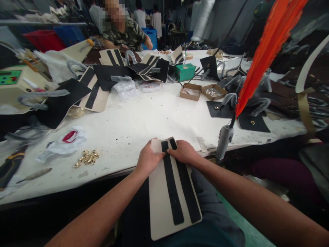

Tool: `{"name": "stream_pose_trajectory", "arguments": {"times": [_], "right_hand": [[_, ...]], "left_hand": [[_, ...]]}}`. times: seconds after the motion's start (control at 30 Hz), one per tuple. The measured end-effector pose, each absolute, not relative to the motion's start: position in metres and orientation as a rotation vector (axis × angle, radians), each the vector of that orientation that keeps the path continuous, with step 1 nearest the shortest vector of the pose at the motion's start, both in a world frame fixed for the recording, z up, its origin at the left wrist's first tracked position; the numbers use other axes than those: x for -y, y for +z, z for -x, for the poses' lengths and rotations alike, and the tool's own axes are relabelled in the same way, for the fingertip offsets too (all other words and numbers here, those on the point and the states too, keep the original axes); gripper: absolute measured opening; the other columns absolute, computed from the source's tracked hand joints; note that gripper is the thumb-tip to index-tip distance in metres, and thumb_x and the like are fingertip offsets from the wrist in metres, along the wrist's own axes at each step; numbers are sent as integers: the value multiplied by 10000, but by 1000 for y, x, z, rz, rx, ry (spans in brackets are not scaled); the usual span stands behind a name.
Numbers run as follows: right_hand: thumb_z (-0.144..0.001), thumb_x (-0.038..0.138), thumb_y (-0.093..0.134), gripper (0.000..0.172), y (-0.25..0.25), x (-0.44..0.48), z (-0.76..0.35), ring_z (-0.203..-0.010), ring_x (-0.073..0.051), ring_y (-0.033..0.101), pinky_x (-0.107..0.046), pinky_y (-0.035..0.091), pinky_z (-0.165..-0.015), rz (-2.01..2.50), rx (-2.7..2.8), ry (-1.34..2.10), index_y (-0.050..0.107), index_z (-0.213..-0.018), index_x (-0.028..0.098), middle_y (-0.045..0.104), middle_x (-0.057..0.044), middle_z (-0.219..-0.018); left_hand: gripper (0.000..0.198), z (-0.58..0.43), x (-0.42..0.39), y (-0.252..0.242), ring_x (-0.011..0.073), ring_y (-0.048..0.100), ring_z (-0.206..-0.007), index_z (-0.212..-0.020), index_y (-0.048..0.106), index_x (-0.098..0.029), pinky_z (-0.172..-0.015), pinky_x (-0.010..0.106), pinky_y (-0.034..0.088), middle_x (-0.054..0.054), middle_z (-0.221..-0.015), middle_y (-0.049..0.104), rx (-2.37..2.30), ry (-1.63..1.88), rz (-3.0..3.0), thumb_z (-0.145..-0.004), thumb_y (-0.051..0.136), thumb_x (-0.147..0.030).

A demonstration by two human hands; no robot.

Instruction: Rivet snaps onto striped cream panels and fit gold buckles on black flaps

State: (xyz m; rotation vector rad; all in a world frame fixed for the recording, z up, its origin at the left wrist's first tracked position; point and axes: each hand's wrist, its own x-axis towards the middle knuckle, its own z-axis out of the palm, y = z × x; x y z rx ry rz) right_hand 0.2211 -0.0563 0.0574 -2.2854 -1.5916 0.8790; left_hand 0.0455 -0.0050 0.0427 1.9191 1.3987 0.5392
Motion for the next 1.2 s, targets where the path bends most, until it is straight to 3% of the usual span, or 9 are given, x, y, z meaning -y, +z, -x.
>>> {"name": "stream_pose_trajectory", "arguments": {"times": [0.1, 0.2, 0.3, 0.37, 0.7, 0.83, 0.93, 1.07, 1.2], "right_hand": [[-964, 464, 688, 362, 55, 56, -222, -1033, -337, 755, -344, 488, -788, 2272, 1591, 884, 806, -1091, 146, 811, -167, -1110], [-963, 460, 690, 365, 53, 55, -222, -1057, -347, 752, -353, 499, -811, 2257, 1589, 870, 808, -1110, 147, 806, -176, -1134], [-957, 421, 691, 320, 53, 55, -221, -1059, -335, 758, -346, 510, -820, 2224, 1598, 867, 822, -1101, 166, 814, -164, -1127], [-951, 402, 690, 307, 55, 54, -220, -1058, -329, 760, -345, 517, -824, 2200, 1597, 860, 828, -1097, 170, 817, -162, -1132], [-914, 368, 769, 360, 68, 72, -253, -917, -215, 733, -321, 553, -830, 1872, 1429, 547, 748, -1247, 232, 765, -73, -1187], [-982, 375, 705, 168, 92, 119, -280, -738, -187, 680, -301, 531, -702, 1559, 1268, 383, 788, -1021, 235, 740, -27, -847], [-1018, 463, 694, 283, 106, 151, -316, -643, -164, 624, -293, 507, -667, 1551, 984, 258, 766, -908, 213, 674, -3, -702], [-1009, 651, 615, 465, 101, 150, -385, -619, -155, 592, -274, 491, -578, 1508, 669, 189, 707, -972, 197, 630, -13, -773], [-999, 752, 432, 631, 91, 96, -435, -688, -215, 668, -312, 546, -592, 1894, 895, 212, 711, -994, 185, 684, -73, -831]], "left_hand": [[944, -40, 12, 41, 353, 547, -1472, -1653, 373, -120, -1186, 497, 495, 213, -1628, 526, -1392, 686, -2070, -836, 839, -196], [755, -33, 16, 34, 365, 380, -1595, -1568, 533, -202, -1310, 559, 339, 138, -1696, 470, -1252, 769, -2263, -871, 821, -209], [330, -28, 11, 19, 352, 520, -1501, -1283, 761, -268, -1298, 620, 343, 67, -1508, 686, -1016, 766, -2495, -954, 742, -244], [237, -27, 4, 8, 342, 635, -1380, -1194, 799, -271, -1231, 625, 440, 61, -1385, 765, -951, 783, -2556, -974, 714, -263], [230, -26, -15, -1, 333, 716, -1245, -1086, 825, -314, -1106, 573, 563, 6, -1252, 822, -953, 849, -2555, -857, 816, -330], [229, -25, -18, -7, 345, 692, -1270, -1091, 810, -331, -1132, 586, 522, -2, -1266, 815, -975, 844, -2531, -873, 809, -399], [236, -24, -23, -12, 341, 684, -1268, -1098, 805, -331, -1149, 585, 497, 4, -1265, 812, -944, 833, -2544, -893, 789, -446], [241, -21, -31, -18, 328, 690, -1234, -1091, 798, -320, -1153, 578, 489, 23, -1261, 807, -871, 823, -2603, -907, 772, -474], [239, -17, -37, -22, 317, 705, -1209, -1099, 783, -316, -1117, 549, 521, 15, -1242, 810, -826, 859, -2714, -917, 761, -468]]}}
